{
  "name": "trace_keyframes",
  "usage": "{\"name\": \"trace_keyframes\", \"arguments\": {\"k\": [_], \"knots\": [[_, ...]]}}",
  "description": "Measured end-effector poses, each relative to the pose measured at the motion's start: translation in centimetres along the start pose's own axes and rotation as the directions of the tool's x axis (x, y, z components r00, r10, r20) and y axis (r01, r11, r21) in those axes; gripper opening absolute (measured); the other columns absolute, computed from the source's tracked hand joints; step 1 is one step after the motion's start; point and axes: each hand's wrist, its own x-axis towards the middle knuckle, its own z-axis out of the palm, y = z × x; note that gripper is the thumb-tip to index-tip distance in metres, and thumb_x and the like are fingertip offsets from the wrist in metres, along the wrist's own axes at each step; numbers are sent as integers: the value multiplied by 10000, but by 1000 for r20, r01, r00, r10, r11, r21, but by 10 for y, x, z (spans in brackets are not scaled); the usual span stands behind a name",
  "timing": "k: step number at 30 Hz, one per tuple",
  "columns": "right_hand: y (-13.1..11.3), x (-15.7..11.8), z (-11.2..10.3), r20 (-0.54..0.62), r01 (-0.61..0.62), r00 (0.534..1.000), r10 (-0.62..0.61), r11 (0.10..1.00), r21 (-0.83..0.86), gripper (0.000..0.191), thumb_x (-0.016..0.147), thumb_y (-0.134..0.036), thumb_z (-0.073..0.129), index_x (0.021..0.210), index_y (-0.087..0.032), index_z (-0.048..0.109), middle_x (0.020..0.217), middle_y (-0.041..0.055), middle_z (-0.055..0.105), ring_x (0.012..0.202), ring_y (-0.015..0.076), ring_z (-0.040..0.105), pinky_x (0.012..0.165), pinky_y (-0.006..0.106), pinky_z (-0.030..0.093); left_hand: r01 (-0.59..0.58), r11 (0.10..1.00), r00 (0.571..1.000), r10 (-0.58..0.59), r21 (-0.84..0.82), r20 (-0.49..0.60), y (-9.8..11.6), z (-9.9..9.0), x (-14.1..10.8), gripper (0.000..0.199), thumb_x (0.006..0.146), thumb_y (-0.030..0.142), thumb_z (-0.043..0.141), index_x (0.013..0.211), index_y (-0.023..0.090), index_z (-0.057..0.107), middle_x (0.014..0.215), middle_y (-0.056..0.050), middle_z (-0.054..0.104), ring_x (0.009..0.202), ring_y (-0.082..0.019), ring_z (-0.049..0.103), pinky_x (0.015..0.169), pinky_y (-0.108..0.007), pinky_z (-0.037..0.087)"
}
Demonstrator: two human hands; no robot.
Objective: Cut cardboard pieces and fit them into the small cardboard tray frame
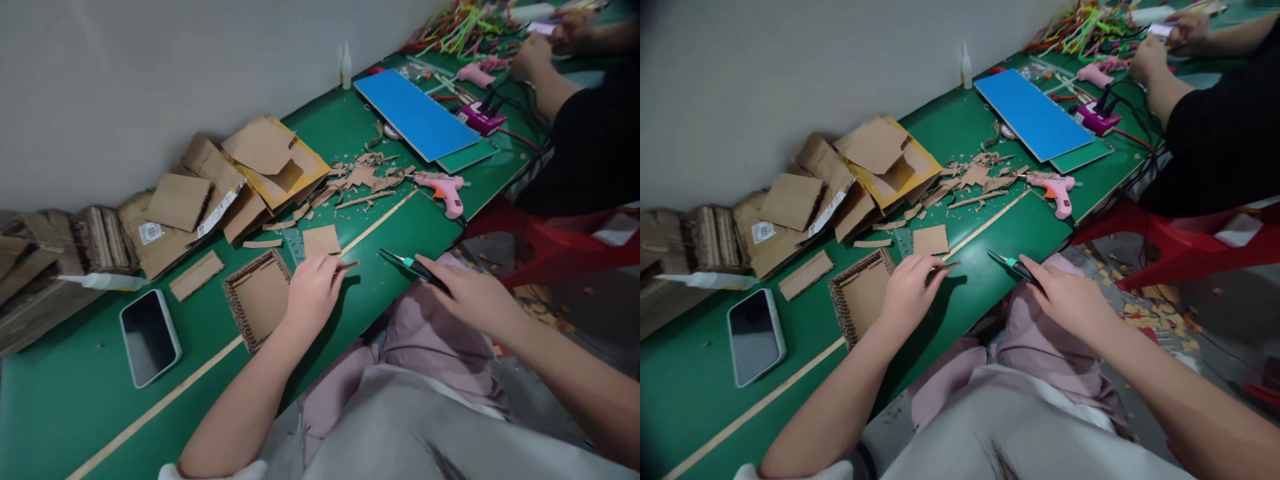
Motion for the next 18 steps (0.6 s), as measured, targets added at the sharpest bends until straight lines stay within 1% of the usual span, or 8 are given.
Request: {"name": "trace_keyframes", "arguments": {"k": [3, 6, 8, 9, 11, 13, 15, 18], "knots": [[-19, 2, -1, 14, -89, 996, 94, 873, 479, 413, 843, -428, 453, 1200, -226, 492, 962, 76, 678, 799, 215, 658, 633, 320, 509, 141, 975, 985, -156, -173, -76, 1, -9, 3, 95, 834, 267, 581, 803, 178, 594, 789, -11, 597, 779, -158, 540, 721, -266, 406], [-55, 6, 7, 230, -249, 968, 96, 289, 924, 362, 818, -485, 479, 1042, -201, 470, 639, -16, 607, 573, 154, 622, 564, 304, 520, 312, 815, 929, -369, -488, -21, 3, -18, 6, 152, 777, 305, 629, 742, 175, 558, 685, 29, 527, 637, -111, 486, 620, -224, 389], [-77, 14, 17, 347, -348, 937, -39, -45, 936, 331, 773, -438, 572, 991, -210, 469, 806, 7, 638, 666, 157, 659, 629, 334, 552, 379, 611, 889, -450, -695, 89, 5, -22, 8, 184, 753, 328, 634, 751, 173, 533, 649, 47, 490, 578, -88, 442, 563, -202, 366], [-84, 21, 23, 396, -410, 910, -125, -112, 905, 332, 763, -406, 600, 1004, -214, 479, 901, 27, 645, 739, 169, 674, 667, 344, 557, 395, 510, 874, -463, -764, 143, 6, -24, 8, 201, 744, 339, 635, 756, 172, 524, 638, 52, 476, 563, -80, 426, 542, -193, 354], [-89, 38, 32, 396, -424, 901, -178, -167, 890, 318, 741, -368, 639, 981, -203, 511, 995, 64, 648, 841, 187, 674, 693, 341, 560, 416, 362, 857, -462, -834, 227, 8, -28, 9, 235, 720, 356, 650, 759, 168, 516, 634, 54, 467, 555, -72, 415, 521, -183, 338], [-83, 59, 36, 203, -188, 978, 51, -211, 959, 300, 729, -359, 654, 945, -192, 530, 1001, 71, 646, 847, 185, 668, 713, 349, 562, 433, 291, 848, -452, -853, 276, 10, -32, 8, 258, 697, 363, 673, 757, 163, 522, 638, 51, 475, 559, -68, 420, 520, -179, 338], [-74, 77, 32, 69, -26, 975, 212, -198, 980, 284, 750, -371, 630, 957, -225, 501, 1019, 12, 626, 872, 114, 644, 767, 263, 535, 434, 252, 848, -439, -865, 297, 12, -36, 8, 269, 680, 359, 693, 758, 159, 532, 649, 46, 494, 565, -66, 437, 537, -182, 359], [-74, 90, 16, -51, 89, 966, 254, -141, 986, 313, 750, -389, 624, 972, -231, 471, 928, -17, 639, 614, 78, 616, 555, 217, 506, 412, 227, 858, -424, -883, 291, 14, -43, 7, 266, 671, 340, 706, 789, 154, 556, 680, 32, 534, 577, -73, 471, 554, -195, 399]]}}
